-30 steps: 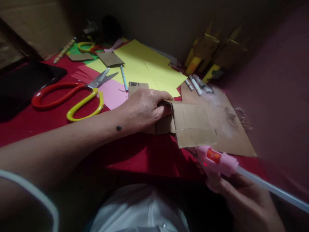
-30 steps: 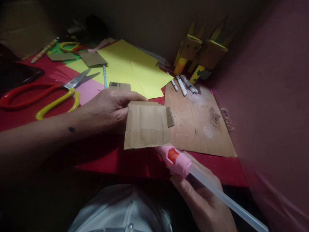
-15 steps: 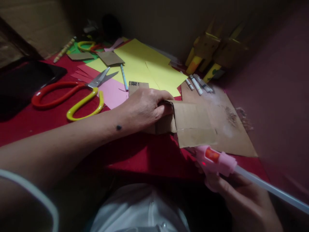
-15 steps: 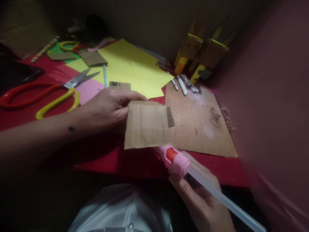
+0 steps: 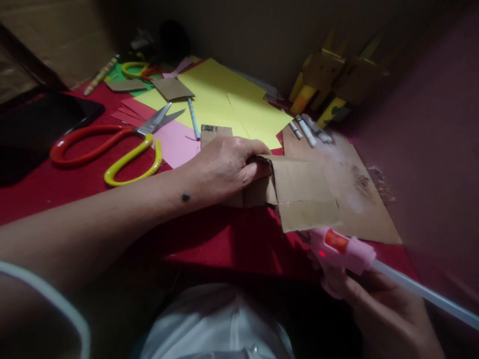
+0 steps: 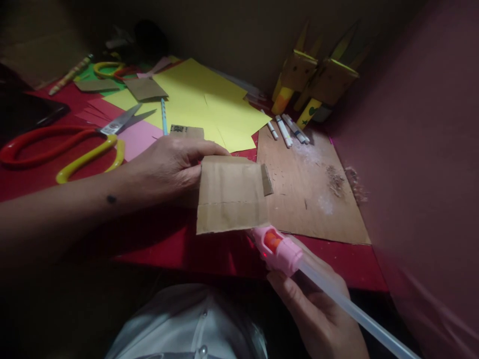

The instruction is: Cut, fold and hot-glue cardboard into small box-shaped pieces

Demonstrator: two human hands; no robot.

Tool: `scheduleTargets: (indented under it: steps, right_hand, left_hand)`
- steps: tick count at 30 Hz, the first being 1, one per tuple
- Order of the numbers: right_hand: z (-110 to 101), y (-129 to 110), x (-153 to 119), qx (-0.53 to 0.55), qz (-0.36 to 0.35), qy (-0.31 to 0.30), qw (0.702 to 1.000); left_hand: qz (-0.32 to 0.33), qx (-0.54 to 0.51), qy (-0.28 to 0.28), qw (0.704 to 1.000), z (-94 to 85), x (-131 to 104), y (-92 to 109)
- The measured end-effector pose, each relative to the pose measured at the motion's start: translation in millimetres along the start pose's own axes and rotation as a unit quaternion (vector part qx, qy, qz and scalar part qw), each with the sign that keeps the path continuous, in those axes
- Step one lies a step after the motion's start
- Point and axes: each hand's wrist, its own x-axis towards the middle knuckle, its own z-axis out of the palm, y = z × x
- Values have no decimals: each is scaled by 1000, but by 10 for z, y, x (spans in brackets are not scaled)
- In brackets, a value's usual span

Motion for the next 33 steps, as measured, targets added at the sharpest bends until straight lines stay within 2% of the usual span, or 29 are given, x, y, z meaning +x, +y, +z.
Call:
scheduleTargets:
  steps: [4,11,17,23,27,33]
  right_hand:
    - [25,-30,-3,-4,-17,4,1000]
    - [60,-49,-3,-22,-52,-46,997]
    - [211,-115,-59,-21,-36,21,999]
    - [226,-144,-68,-39,-42,14,998]
    - [254,-139,-50,-12,-41,25,999]
    - [329,-233,-32,-16,-55,3,998]
  left_hand:
    - [-7,3,0,1000,4,1,5]
    - [-10,2,-3,1000,-6,7,12]
    - [-10,7,-6,1000,-2,4,11]
    - [-10,1,-2,1000,4,5,6]
    - [-10,-2,-2,1000,4,5,1]
    - [-13,2,-4,1000,1,5,5]
